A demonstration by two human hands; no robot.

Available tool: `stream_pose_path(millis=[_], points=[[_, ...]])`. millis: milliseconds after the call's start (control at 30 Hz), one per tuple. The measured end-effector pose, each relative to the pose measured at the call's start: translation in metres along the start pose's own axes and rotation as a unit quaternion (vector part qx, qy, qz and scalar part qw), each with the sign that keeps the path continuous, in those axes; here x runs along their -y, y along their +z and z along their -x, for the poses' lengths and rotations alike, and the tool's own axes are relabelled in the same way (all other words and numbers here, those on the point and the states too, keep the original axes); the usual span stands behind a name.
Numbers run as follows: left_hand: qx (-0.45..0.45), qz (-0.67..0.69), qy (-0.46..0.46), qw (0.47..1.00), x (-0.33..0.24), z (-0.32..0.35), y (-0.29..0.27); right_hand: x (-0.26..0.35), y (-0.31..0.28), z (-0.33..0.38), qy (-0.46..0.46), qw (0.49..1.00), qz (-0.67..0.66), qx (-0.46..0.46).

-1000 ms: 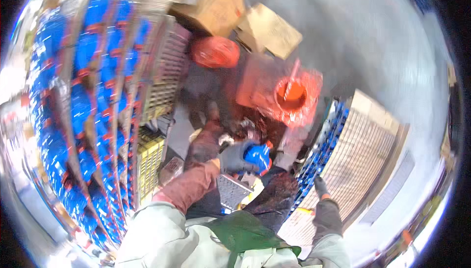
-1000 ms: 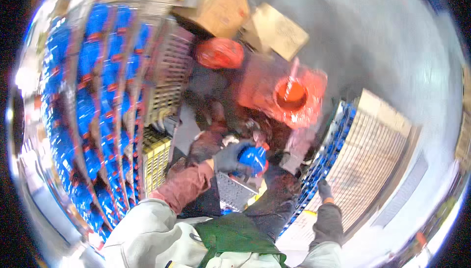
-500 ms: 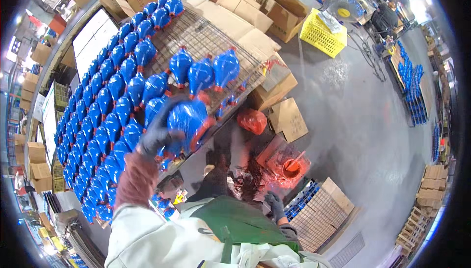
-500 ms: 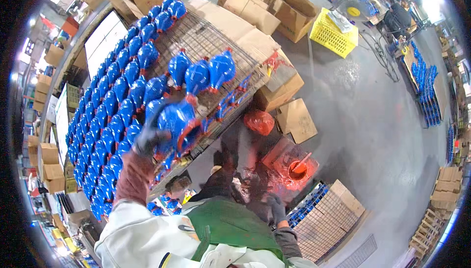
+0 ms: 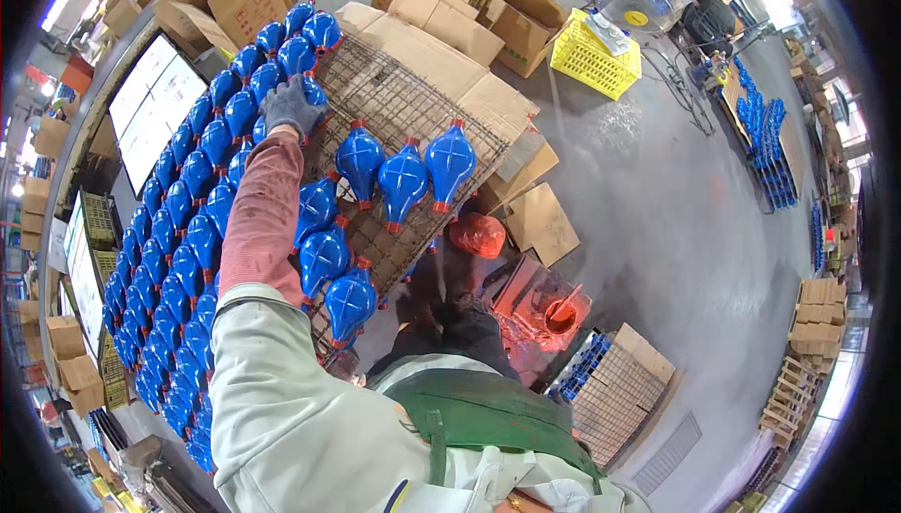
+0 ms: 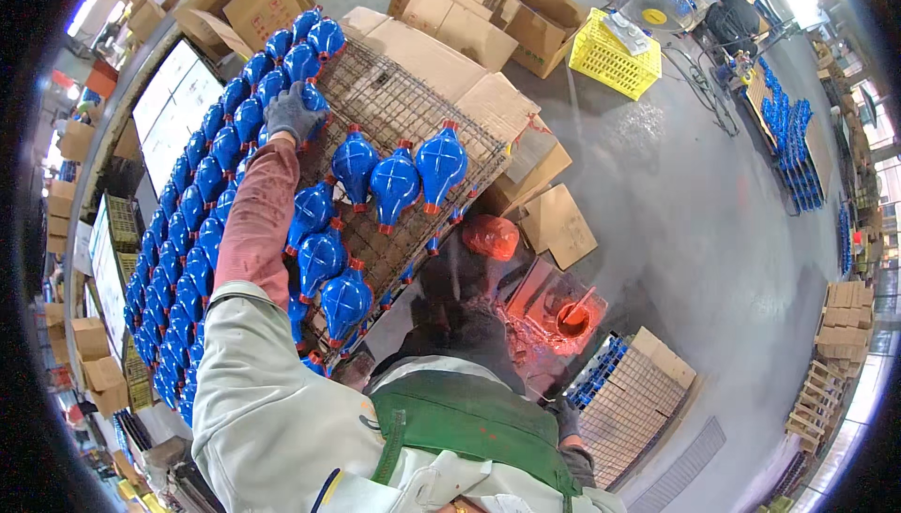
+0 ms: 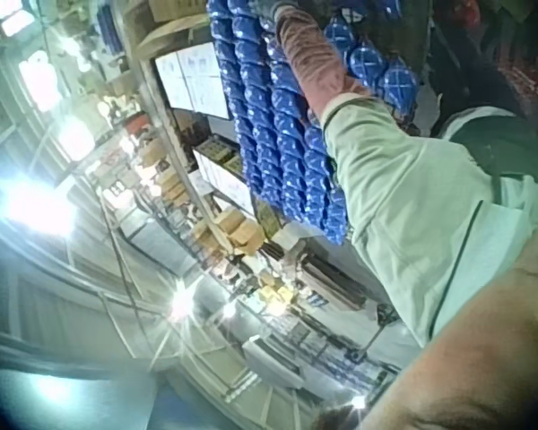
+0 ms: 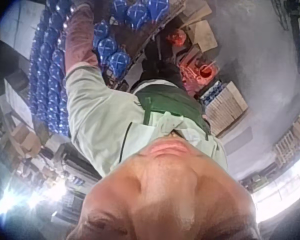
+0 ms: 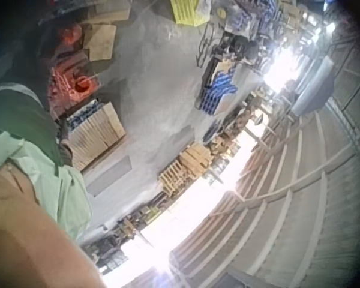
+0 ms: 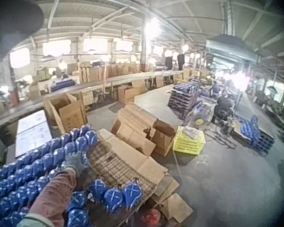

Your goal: The person applies red paint to blue industrial components using a paint brush, then places each painted component onto a drying rack.

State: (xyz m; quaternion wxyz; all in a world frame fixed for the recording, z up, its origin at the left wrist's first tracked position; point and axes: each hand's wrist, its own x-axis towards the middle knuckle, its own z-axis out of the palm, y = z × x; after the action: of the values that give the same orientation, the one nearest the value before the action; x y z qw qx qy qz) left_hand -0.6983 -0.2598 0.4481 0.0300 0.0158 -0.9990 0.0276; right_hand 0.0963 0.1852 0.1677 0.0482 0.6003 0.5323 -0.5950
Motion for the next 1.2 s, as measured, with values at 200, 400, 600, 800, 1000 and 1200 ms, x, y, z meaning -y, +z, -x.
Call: stream_pose_path(millis=[200,400,600,800,1000,1200], points=[[-0.005,0.038,0.013,0.999,-0.022,0.038,-0.017,0.101,0.071,-0.018,-0.267,0.944,0.171,0.089],[0.077,0.120,0.181,0.973,-0.049,0.119,-0.024,0.359,0.278,0.029,-0.445,0.881,0.025,0.159],[0.180,0.275,0.187,0.926,-0.041,0.050,-0.033,0.500,0.412,0.102,-0.646,0.713,0.223,0.157],[0.102,0.180,0.138,0.969,-0.054,-0.053,-0.040,0.507,0.418,0.094,-0.562,0.735,0.330,0.185],[-0.011,-0.117,0.071,0.991,-0.070,-0.040,-0.036,0.512,0.414,0.084,-0.575,0.710,0.343,0.218],[0.331,0.121,0.220,0.910,-0.121,0.133,-0.059,0.529,0.415,0.081,-0.569,0.678,0.382,0.264]])
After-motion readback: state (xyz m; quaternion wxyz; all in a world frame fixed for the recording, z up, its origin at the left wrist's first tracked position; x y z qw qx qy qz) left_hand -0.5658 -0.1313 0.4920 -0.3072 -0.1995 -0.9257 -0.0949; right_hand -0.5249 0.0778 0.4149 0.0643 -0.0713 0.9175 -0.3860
